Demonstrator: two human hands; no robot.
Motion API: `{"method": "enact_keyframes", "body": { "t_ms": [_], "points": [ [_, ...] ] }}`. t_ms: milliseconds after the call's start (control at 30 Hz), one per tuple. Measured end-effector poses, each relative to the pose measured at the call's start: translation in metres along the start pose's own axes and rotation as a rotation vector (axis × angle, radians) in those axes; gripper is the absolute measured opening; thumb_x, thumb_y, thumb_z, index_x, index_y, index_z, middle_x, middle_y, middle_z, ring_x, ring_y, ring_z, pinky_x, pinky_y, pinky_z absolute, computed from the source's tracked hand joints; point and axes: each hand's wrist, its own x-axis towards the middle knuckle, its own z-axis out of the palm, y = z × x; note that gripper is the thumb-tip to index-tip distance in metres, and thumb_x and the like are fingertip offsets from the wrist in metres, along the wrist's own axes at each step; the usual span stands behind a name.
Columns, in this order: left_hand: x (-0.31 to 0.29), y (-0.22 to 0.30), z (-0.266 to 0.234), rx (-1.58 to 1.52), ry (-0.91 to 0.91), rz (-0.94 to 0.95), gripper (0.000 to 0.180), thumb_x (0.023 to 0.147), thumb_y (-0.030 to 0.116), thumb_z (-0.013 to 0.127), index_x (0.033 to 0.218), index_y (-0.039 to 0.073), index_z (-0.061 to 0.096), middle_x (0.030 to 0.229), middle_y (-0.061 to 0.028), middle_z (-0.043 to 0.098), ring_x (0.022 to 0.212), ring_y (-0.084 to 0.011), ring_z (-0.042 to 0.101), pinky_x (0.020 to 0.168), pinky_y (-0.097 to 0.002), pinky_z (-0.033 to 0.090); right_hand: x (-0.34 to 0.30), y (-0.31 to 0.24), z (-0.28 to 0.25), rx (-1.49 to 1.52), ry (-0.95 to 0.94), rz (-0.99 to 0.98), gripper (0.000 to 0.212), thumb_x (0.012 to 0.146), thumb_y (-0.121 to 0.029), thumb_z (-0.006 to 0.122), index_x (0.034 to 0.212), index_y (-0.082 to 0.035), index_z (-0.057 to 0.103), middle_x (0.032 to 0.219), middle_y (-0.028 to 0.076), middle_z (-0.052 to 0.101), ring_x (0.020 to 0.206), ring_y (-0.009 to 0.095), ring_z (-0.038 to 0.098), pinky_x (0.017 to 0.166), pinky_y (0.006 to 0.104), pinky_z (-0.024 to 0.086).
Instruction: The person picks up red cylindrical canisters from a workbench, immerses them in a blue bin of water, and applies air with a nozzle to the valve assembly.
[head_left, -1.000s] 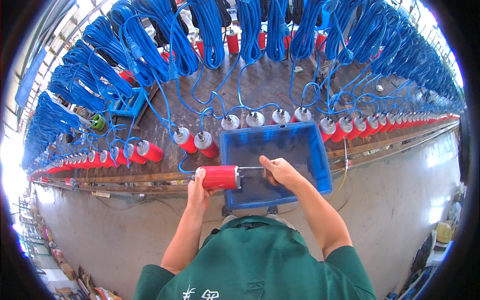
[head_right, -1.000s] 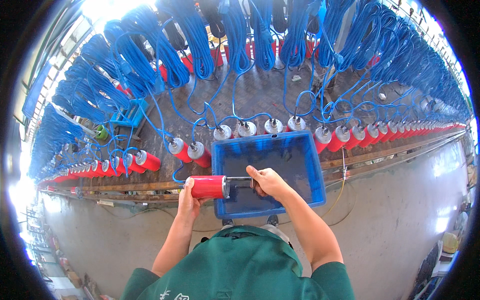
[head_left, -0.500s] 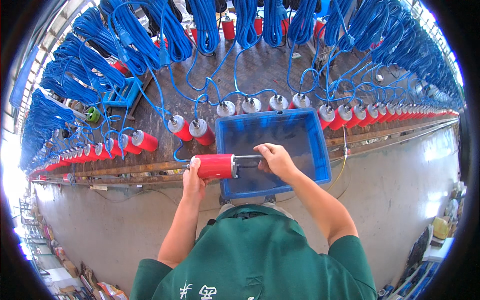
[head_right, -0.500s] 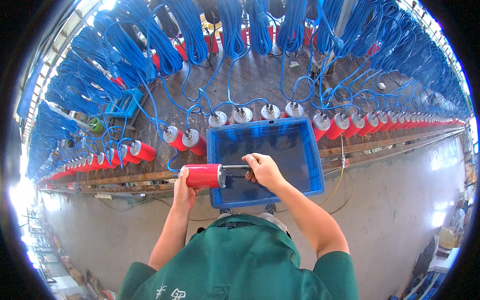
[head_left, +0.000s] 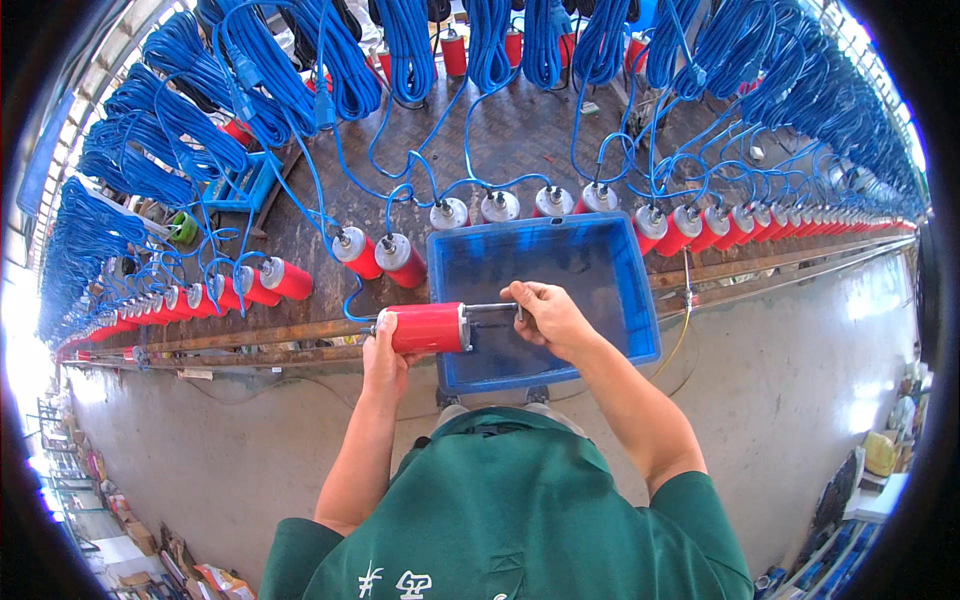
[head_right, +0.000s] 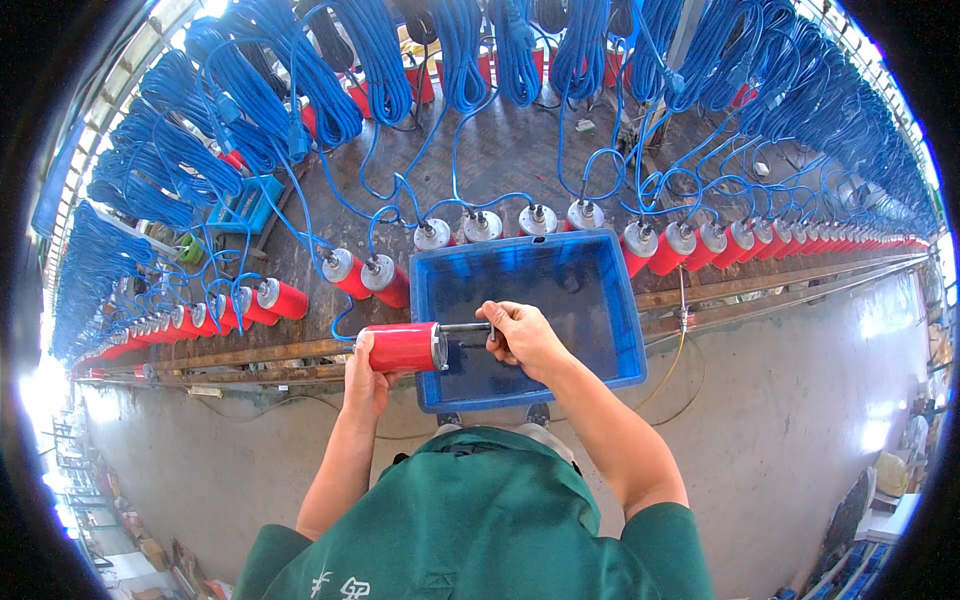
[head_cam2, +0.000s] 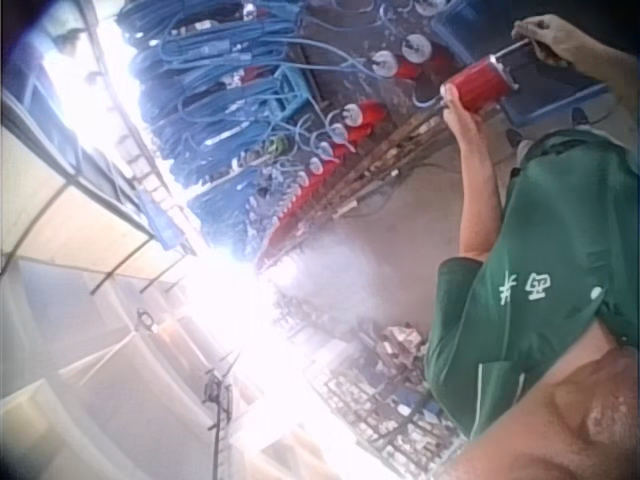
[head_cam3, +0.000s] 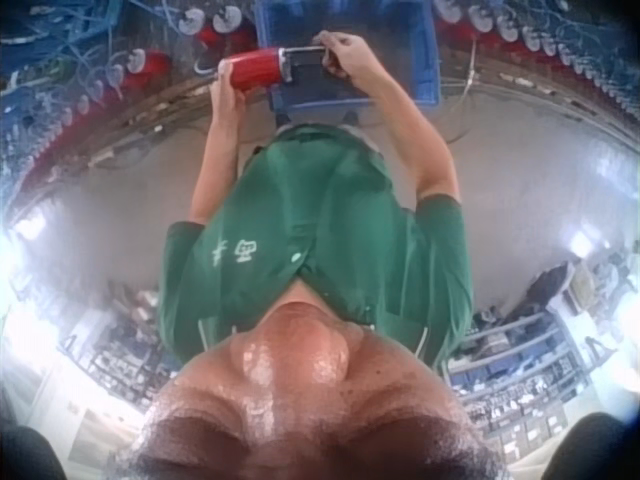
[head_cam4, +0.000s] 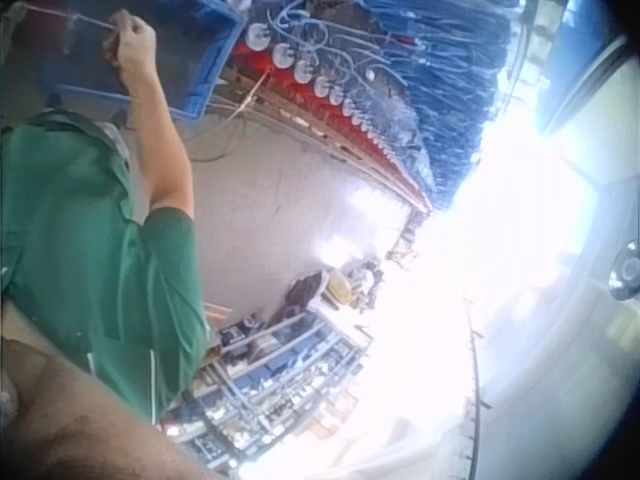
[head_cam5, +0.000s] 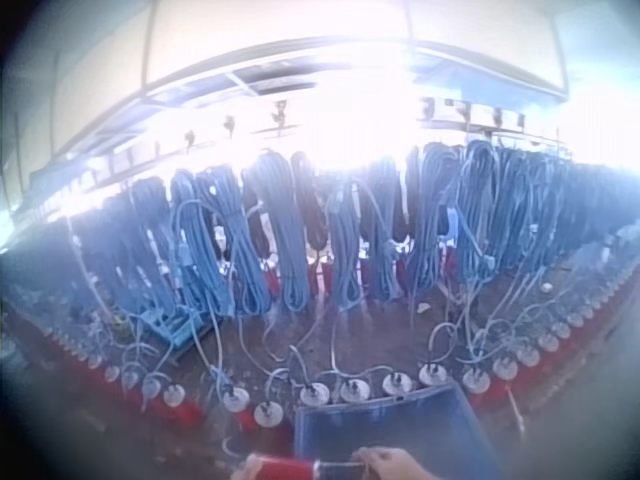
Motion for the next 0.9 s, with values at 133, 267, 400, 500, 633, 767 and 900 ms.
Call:
{"method": "enact_keyframes", "body": {
  "t_ms": [133,267,400,500,633,767,900],
  "points": [
    [-0.002,0.001,0.000,-0.011,0.030,-0.008,0.059,0.102,0.052,0.068,0.129,-0.001,0.063,0.118,-0.0164,0.076,0.100,-0.0308,0.079,0.084,-0.0497,0.068,-0.032,-0.013,0.013,-0.960,0.177,-0.747,0.044,0.100,-0.033,0.077,0.132,-0.004,0.069,0.118,0.014,0.072,0.090,0.023,0.073,0.084,0.0364,0.059],
    [-0.002,0.002,0.000,-0.017,0.017,-0.014,0.059,0.102,0.052,0.067,0.130,0.001,0.062,0.117,-0.0154,0.076,0.100,-0.0308,0.079,0.085,-0.0498,0.067,-0.009,-0.009,-0.012,-1.317,0.152,-1.282,0.041,0.102,-0.035,0.076,0.127,-0.003,0.072,0.113,0.014,0.074,0.086,0.023,0.074,0.082,0.0367,0.060],
    [0.000,-0.004,-0.004,-0.005,0.035,0.014,0.058,0.102,0.052,0.067,0.130,0.001,0.062,0.117,-0.0153,0.076,0.101,-0.0309,0.079,0.086,-0.0501,0.068,0.006,0.004,0.007,-0.238,0.106,-0.122,0.045,0.112,-0.044,0.059,0.121,-0.002,0.072,0.067,0.005,0.066,0.055,0.010,0.059,0.053,0.0271,0.048],
    [-0.003,0.000,0.000,0.005,0.020,0.010,0.058,0.103,0.051,0.066,0.130,0.001,0.062,0.117,-0.0156,0.076,0.101,-0.0306,0.079,0.086,-0.0495,0.068,0.003,-0.001,0.013,-0.065,0.119,-0.001,0.046,0.111,-0.047,0.061,0.124,-0.004,0.070,0.068,0.004,0.065,0.051,0.008,0.053,0.049,0.0251,0.043],
    [-0.005,0.005,0.002,0.004,0.011,-0.009,0.057,0.103,0.051,0.066,0.130,0.001,0.062,0.118,-0.0159,0.076,0.101,-0.0305,0.079,0.086,-0.0486,0.068,-0.009,-0.003,-0.001,-1.059,0.157,-1.073,0.054,0.096,-0.037,0.082,0.132,-0.001,0.066,0.099,0.012,0.071,0.081,0.027,0.073,0.075,0.0372,0.060],
    [-0.004,0.005,0.003,-0.011,0.006,-0.012,0.057,0.104,0.050,0.066,0.129,0.000,0.062,0.118,-0.0162,0.076,0.101,-0.0306,0.079,0.087,-0.0484,0.068,-0.012,-0.007,-0.005,-0.951,0.014,-0.811,0.049,0.091,-0.033,0.087,0.126,-0.003,0.072,0.105,0.013,0.072,0.091,0.035,0.073,0.085,0.0400,0.060],
    [-0.003,0.001,0.001,-0.020,-0.015,0.022,0.056,0.103,0.050,0.066,0.129,0.000,0.062,0.117,-0.0162,0.075,0.102,-0.0312,0.079,0.087,-0.0496,0.068,0.001,-0.003,0.003,-0.173,0.040,-0.081,0.040,0.100,-0.038,0.078,0.114,0.000,0.074,0.080,0.008,0.069,0.065,0.018,0.066,0.062,0.0346,0.054]
  ]
}}
